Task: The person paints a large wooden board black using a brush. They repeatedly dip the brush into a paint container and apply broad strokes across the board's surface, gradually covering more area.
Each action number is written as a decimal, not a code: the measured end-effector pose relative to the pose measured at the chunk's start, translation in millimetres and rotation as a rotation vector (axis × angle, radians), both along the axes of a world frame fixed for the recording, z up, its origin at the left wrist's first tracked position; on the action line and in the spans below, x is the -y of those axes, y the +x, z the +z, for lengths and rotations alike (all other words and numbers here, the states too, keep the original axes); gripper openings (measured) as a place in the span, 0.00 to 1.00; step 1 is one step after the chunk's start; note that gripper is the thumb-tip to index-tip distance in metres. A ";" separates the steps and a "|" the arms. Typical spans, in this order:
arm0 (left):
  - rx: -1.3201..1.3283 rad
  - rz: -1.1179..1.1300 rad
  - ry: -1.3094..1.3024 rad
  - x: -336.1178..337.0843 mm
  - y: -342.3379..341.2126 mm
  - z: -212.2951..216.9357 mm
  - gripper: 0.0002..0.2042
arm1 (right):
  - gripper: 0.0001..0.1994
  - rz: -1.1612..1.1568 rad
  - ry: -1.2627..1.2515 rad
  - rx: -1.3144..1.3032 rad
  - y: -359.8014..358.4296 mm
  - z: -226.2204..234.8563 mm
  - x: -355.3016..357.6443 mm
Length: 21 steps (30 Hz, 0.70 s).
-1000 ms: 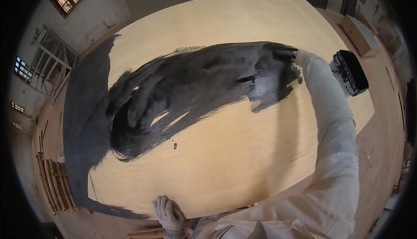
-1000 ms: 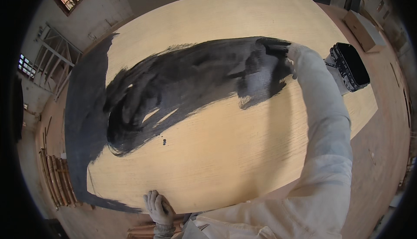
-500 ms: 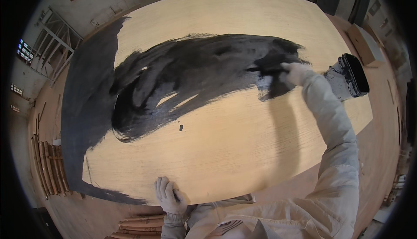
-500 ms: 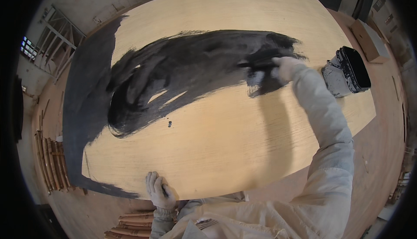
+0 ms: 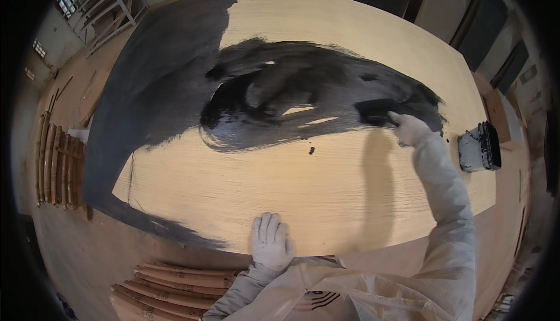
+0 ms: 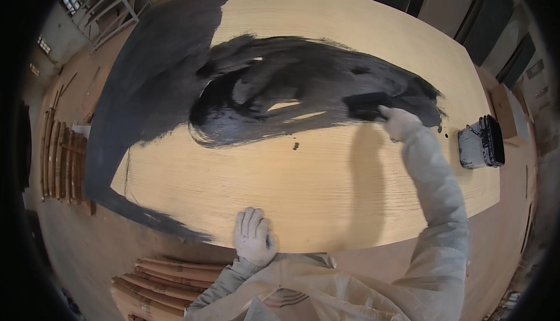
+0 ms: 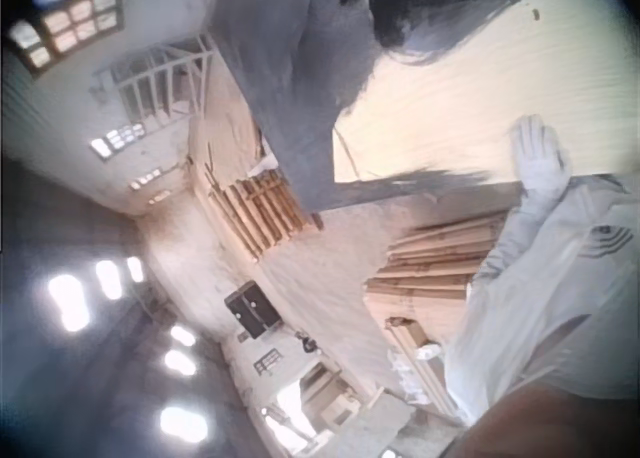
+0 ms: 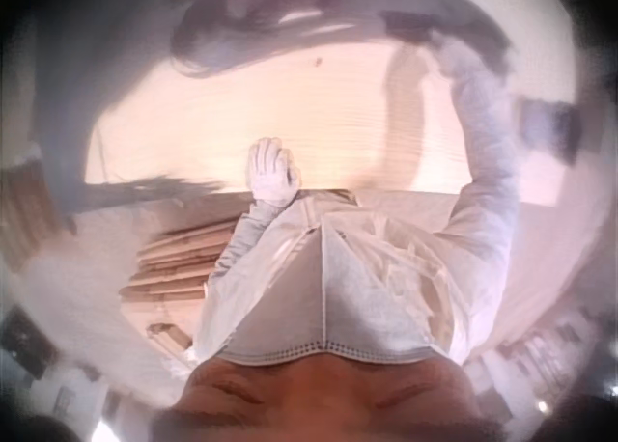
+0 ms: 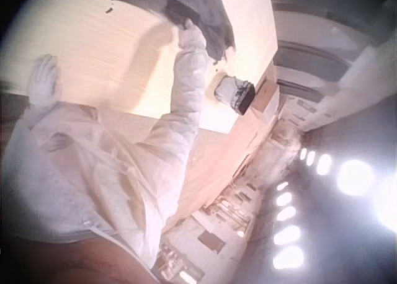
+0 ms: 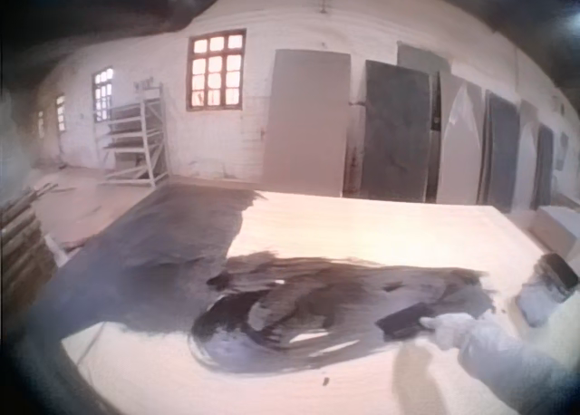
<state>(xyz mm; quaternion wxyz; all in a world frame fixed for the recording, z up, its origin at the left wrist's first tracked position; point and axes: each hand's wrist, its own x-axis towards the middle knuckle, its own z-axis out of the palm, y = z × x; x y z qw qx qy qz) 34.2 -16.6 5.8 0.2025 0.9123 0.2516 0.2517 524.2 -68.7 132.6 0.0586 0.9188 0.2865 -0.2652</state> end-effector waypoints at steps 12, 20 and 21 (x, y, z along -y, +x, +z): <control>0.127 -0.302 0.020 -12.9 -25.2 -26.7 0.16 | 0.30 0.271 -0.094 0.172 -165.4 -11.0 -127.7; 0.199 -0.365 0.083 -15.4 -28.1 -32.4 0.16 | 0.29 0.268 -0.083 0.142 -201.1 -7.2 -103.1; 0.270 -0.371 0.089 -13.8 -26.1 -38.0 0.15 | 0.28 0.194 -0.124 0.179 -163.1 -19.3 -71.4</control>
